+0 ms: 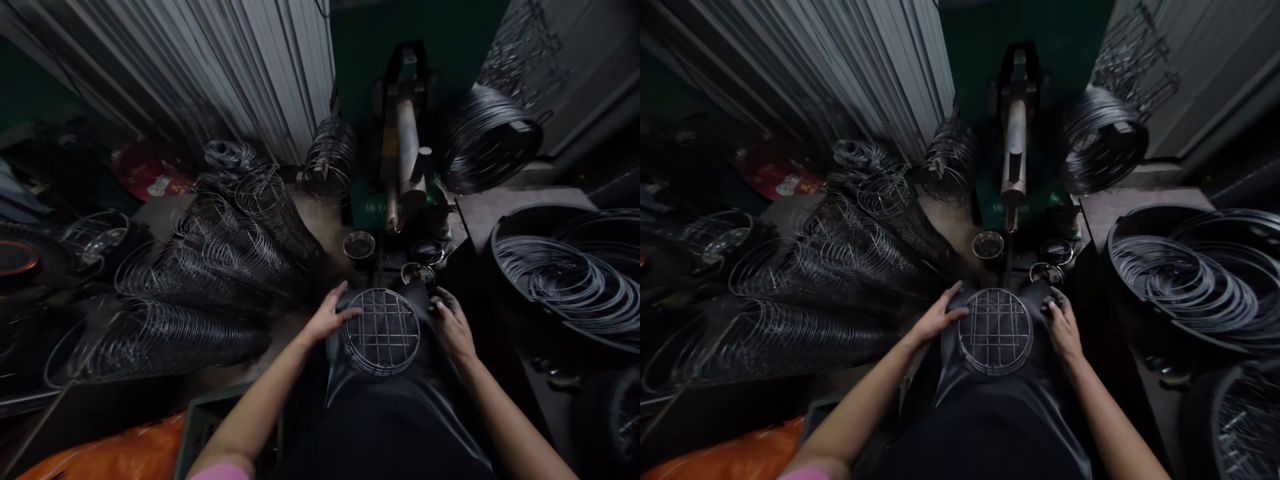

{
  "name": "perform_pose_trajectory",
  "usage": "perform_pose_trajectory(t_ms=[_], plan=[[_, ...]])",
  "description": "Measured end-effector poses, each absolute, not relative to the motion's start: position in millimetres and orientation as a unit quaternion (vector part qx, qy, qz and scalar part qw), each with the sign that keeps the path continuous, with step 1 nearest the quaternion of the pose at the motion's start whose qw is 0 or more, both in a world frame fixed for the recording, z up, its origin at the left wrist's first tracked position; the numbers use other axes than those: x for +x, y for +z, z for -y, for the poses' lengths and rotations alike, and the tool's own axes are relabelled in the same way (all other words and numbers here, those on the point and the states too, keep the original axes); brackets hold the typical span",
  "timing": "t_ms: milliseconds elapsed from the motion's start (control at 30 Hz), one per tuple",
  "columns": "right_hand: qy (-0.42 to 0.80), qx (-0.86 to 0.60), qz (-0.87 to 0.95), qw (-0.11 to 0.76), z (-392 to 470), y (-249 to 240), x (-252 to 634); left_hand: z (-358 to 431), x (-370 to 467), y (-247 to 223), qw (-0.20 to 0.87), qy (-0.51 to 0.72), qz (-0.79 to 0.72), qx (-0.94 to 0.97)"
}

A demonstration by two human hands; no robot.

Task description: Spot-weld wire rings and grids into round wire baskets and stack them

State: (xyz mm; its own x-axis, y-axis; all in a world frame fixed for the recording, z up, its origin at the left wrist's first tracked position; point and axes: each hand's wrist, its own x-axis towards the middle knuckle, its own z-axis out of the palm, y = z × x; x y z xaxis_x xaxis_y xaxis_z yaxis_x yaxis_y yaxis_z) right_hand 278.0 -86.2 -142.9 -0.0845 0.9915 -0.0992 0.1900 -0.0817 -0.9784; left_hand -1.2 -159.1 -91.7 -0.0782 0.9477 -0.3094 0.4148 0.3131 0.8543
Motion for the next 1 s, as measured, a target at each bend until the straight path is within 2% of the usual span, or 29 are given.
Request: perform_pose_trajectory(t_ms=[100, 167, 300, 400, 567, 733, 867, 1000], plan=[[0.46, -0.549, 0.568, 0.406, 76, -165, 272, 101, 1, -80, 0.493, 0.282, -0.663, 0.488], [0.463, -0.553, 0.55, 0.421, 72, -175, 270, 66, 11, -78, 0.545, 0.221, -0.648, 0.484], [0.561, -0.511, 0.43, 0.489, 64, -178, 282, 31, 31, -89, 0.694, 0.047, -0.552, 0.459], [0.618, -0.478, 0.366, 0.505, 61, -169, 295, 32, 33, -93, 0.714, 0.011, -0.514, 0.475], [0.642, -0.448, 0.339, 0.521, 67, -146, 300, 56, 18, -64, 0.647, 0.026, -0.499, 0.576], [0.638, -0.468, 0.279, 0.544, 79, -125, 290, 100, 11, -25, 0.488, 0.084, -0.561, 0.663], [0.461, -0.549, 0.4, 0.571, 99, -126, 297, 139, 11, -7, 0.412, 0.123, -0.603, 0.672], [0.292, -0.555, 0.606, 0.489, 117, -149, 318, 165, 12, 11, 0.32, 0.206, -0.608, 0.697]])
